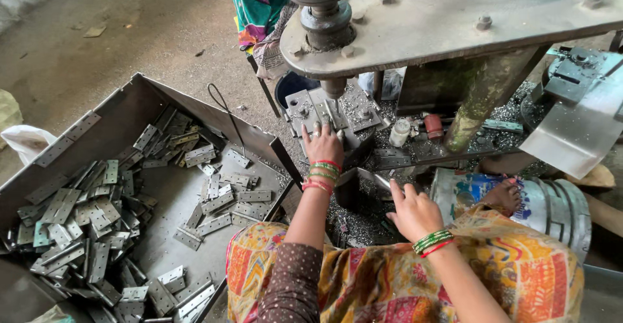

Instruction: The person sits on the floor and operates a manual metal punching machine. They pick up small metal plates from a bin, place them under the press, and use a foot pedal to activate the punch. The finished pieces are dropped into a collection bin.

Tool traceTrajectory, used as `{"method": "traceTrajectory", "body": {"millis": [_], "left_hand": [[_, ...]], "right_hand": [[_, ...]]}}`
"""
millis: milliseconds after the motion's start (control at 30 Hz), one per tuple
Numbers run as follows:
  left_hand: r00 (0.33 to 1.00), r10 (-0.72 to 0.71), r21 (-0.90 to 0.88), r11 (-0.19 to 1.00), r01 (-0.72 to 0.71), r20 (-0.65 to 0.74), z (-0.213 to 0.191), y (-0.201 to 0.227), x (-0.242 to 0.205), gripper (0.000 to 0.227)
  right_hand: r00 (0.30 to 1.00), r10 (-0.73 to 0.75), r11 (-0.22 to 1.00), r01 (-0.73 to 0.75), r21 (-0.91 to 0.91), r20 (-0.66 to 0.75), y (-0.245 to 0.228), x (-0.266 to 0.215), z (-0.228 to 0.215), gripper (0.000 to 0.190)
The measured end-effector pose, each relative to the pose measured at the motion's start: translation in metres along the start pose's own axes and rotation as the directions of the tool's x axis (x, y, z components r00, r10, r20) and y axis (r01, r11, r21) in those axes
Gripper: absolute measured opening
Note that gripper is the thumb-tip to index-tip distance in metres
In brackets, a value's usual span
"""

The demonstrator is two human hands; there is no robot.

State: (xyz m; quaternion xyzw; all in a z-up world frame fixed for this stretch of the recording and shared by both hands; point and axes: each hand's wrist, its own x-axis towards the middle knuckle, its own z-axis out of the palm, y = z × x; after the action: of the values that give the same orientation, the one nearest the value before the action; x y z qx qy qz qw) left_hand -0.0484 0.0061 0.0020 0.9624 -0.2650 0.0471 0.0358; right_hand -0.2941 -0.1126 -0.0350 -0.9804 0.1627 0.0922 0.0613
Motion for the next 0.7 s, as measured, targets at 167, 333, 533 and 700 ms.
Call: {"method": "traceTrajectory", "body": {"millis": [167, 333, 533, 700], "left_hand": [[1.000, 0.011, 0.041, 0.999, -0.010, -0.015, -0.009, -0.004, 0.011, 0.028], [0.999, 0.022, -0.030, 0.999, -0.023, -0.042, 0.005, -0.002, -0.012, 0.034], [1.000, 0.004, -0.042, 0.999, -0.004, -0.014, 0.018, -0.007, 0.021, 0.039], [0.996, 0.037, -0.008, 0.999, -0.037, -0.084, 0.026, -0.014, 0.033, 0.033]], "right_hand": [[0.839, 0.128, 0.984, -0.174, 0.036, 0.529, -0.009, 0.012, 0.001, 0.142], [0.927, 0.043, 0.997, -0.066, 0.050, 0.373, -0.008, -0.005, 0.010, 0.132], [0.992, 0.040, 0.999, -0.039, -0.012, 0.121, -0.005, 0.001, -0.012, 0.101], [0.901, 0.083, 0.994, -0.104, 0.027, 0.426, 0.000, 0.017, 0.020, 0.136]]}}
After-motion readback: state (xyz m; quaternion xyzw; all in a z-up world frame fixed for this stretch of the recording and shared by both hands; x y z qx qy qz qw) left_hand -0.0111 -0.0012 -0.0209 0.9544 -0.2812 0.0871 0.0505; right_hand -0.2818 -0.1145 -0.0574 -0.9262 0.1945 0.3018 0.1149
